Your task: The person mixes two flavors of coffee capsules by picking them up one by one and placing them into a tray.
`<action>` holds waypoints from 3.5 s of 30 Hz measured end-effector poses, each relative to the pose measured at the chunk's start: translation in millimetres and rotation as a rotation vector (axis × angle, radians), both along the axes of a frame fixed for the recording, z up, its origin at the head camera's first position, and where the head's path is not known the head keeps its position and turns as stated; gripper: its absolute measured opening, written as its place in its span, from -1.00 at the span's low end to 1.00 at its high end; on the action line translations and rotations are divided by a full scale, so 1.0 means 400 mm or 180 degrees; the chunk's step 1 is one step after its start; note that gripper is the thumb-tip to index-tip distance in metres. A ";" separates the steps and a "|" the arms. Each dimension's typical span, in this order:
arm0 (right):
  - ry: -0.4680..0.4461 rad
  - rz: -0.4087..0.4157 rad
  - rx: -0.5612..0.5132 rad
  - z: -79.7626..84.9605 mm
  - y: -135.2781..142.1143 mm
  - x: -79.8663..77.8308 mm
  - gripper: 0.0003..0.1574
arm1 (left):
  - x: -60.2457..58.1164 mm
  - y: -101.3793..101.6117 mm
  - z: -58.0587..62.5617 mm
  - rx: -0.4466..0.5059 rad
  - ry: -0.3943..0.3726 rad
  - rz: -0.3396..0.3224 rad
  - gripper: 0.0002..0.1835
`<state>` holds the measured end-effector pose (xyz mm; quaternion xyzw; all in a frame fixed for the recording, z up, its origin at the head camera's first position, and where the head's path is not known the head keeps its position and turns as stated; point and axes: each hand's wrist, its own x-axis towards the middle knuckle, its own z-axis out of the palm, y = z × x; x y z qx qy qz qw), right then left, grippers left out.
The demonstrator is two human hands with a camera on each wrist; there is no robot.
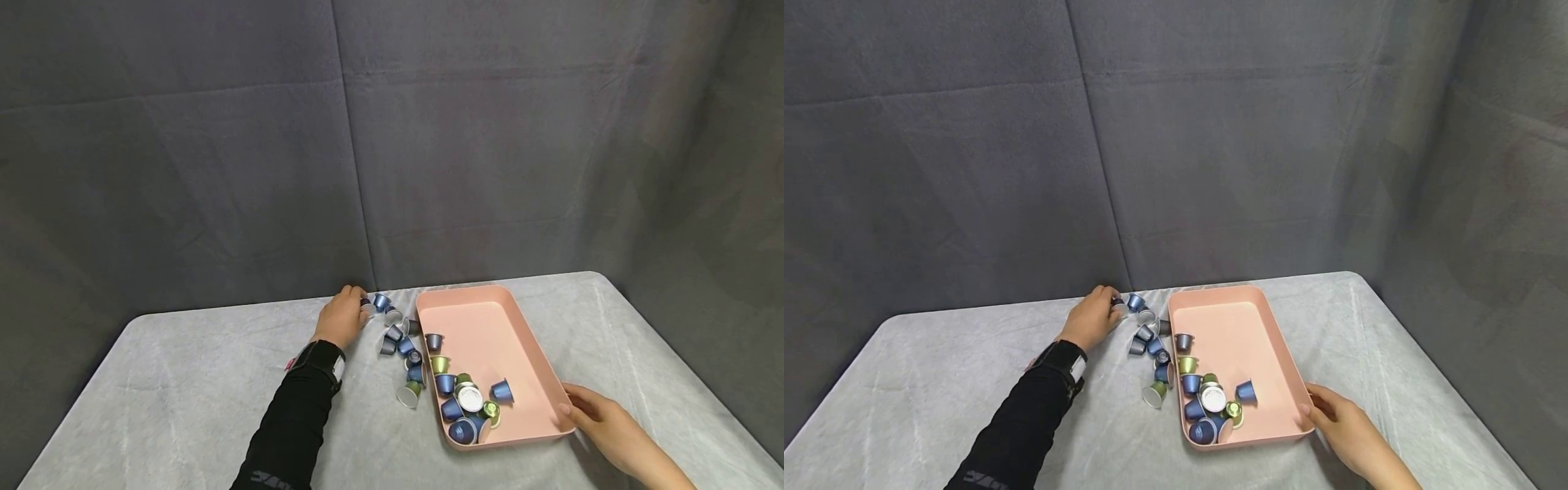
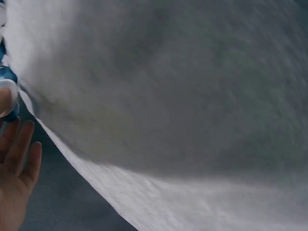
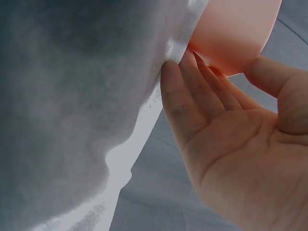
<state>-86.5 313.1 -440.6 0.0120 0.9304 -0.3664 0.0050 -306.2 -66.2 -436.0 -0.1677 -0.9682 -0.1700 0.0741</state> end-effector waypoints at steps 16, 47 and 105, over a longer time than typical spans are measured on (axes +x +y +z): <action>-0.0057 -0.0019 -0.0054 0.002 0.002 0.003 -0.44 | 0.024 0.038 0.049 0.0464 0.0189 -0.0267 -0.63; -0.0085 0.0017 0.0012 0.009 -0.001 0.001 -0.44 | 0.099 0.101 0.079 -0.0095 0.0350 -0.0924 -0.57; -0.0003 -0.0011 0.0078 -0.004 0.009 0.003 -0.48 | 0.253 0.241 0.036 -0.0918 0.1134 -0.1407 -0.71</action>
